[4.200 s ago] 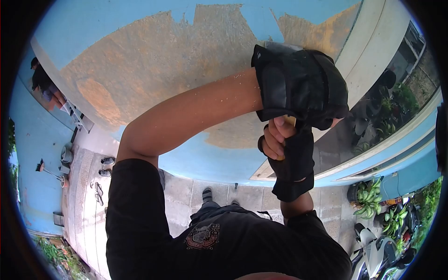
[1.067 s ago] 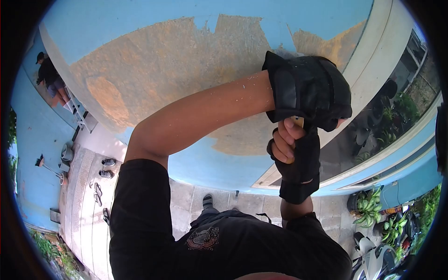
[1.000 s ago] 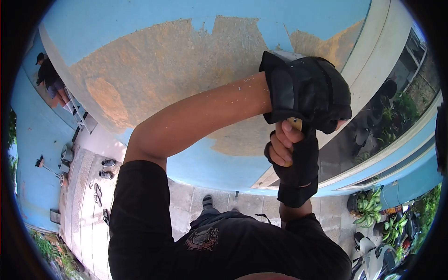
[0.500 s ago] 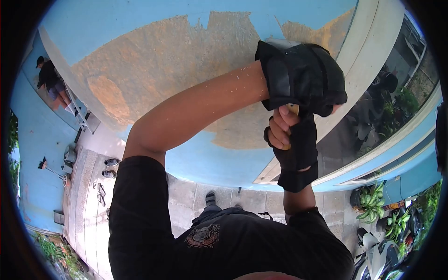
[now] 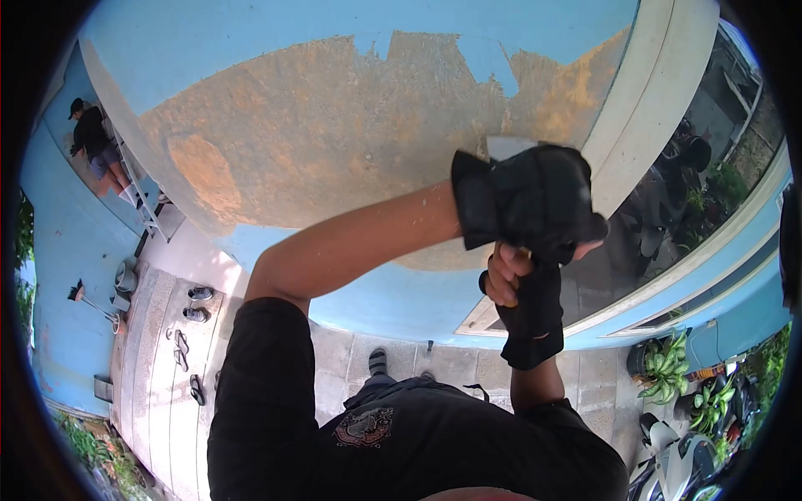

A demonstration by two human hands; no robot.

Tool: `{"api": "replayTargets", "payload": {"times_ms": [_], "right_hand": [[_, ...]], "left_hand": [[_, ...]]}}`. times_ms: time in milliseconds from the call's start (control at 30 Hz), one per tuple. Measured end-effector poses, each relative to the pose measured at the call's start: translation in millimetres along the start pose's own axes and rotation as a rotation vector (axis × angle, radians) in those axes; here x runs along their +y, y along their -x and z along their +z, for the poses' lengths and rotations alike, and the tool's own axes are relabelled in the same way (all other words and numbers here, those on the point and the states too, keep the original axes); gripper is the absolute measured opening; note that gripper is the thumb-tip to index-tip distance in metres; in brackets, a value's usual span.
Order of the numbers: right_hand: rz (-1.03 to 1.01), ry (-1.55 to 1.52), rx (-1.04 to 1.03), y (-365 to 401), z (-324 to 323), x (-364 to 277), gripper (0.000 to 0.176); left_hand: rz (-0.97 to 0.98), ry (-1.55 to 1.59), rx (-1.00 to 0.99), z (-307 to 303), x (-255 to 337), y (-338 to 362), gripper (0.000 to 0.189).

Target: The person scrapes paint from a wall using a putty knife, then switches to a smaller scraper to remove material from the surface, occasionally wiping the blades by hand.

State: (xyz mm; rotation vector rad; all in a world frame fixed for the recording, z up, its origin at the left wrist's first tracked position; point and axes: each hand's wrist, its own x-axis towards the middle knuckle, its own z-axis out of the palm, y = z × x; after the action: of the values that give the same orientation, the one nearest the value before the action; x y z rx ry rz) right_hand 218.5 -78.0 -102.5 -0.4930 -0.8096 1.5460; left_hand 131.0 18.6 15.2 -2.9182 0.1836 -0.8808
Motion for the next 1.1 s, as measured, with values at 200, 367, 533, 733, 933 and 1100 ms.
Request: {"api": "replayTargets", "payload": {"times_ms": [200, 367, 533, 733, 933, 1100], "right_hand": [[-0.128, 0.837, -0.063, 34, -42, 53, 0.008], [0.012, 1.198, -0.06, 54, -69, 92, 0.038], [0.034, 1.232, -0.108, 64, -67, 119, 0.047], [0.058, 1.213, -0.091, 70, -44, 142, 0.049], [0.185, 1.081, 0.078, 88, -7, 181, 0.05], [0.367, 0.692, 0.327, 121, 14, 245, 0.056]], "left_hand": [[-0.017, -0.189, 0.235, 37, 53, 90, 0.04], [-0.391, -0.053, 0.313, 95, 93, 178, 0.026], [-0.563, -0.011, 0.295, 103, 131, 217, 0.033], [-0.564, 0.02, 0.405, 78, 148, 241, 0.026], [-0.621, 0.221, 0.429, 68, 187, 295, 0.019], [-0.796, 0.434, 0.256, 62, 228, 345, 0.021]]}}
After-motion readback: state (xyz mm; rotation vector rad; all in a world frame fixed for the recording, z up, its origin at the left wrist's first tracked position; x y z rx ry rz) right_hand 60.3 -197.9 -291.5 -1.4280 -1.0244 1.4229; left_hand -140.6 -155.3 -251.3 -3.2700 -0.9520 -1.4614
